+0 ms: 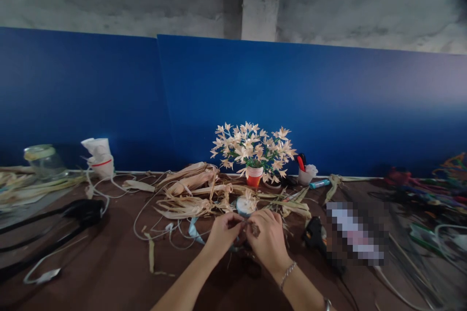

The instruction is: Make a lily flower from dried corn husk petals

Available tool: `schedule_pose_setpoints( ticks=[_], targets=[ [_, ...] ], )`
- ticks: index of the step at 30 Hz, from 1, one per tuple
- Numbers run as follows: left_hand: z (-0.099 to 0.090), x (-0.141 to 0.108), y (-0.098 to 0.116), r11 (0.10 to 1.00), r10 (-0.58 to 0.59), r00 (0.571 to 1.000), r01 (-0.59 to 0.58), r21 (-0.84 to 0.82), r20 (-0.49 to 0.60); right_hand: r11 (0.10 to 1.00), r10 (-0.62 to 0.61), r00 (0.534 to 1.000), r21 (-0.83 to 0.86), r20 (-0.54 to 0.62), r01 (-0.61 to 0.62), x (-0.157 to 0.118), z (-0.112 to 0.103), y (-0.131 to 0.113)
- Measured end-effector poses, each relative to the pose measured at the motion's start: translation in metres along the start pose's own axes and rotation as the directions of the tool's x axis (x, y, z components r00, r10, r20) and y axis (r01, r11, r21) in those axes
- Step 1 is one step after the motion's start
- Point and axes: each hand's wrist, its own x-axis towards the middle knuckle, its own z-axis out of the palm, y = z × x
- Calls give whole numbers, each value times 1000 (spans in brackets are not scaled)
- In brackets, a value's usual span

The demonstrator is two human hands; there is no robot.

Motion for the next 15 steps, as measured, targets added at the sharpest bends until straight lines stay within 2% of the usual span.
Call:
schedule_pose_setpoints(
  ticks=[4, 9, 15],
  targets=[
    [-3, 1, 3, 1000, 5, 1000, -5, -18, 0, 1000, 4, 1000, 28, -4, -4, 1, -1, -2],
    [-7, 0, 8, 998, 11, 999, -9, -66, 31, 993, 67, 998, 92, 12, -68, 1, 0, -1],
    [-2, -3, 12, 967, -144, 989, 136, -216, -21, 999, 27, 999, 37, -26, -26, 1, -1, -1]
  ],
)
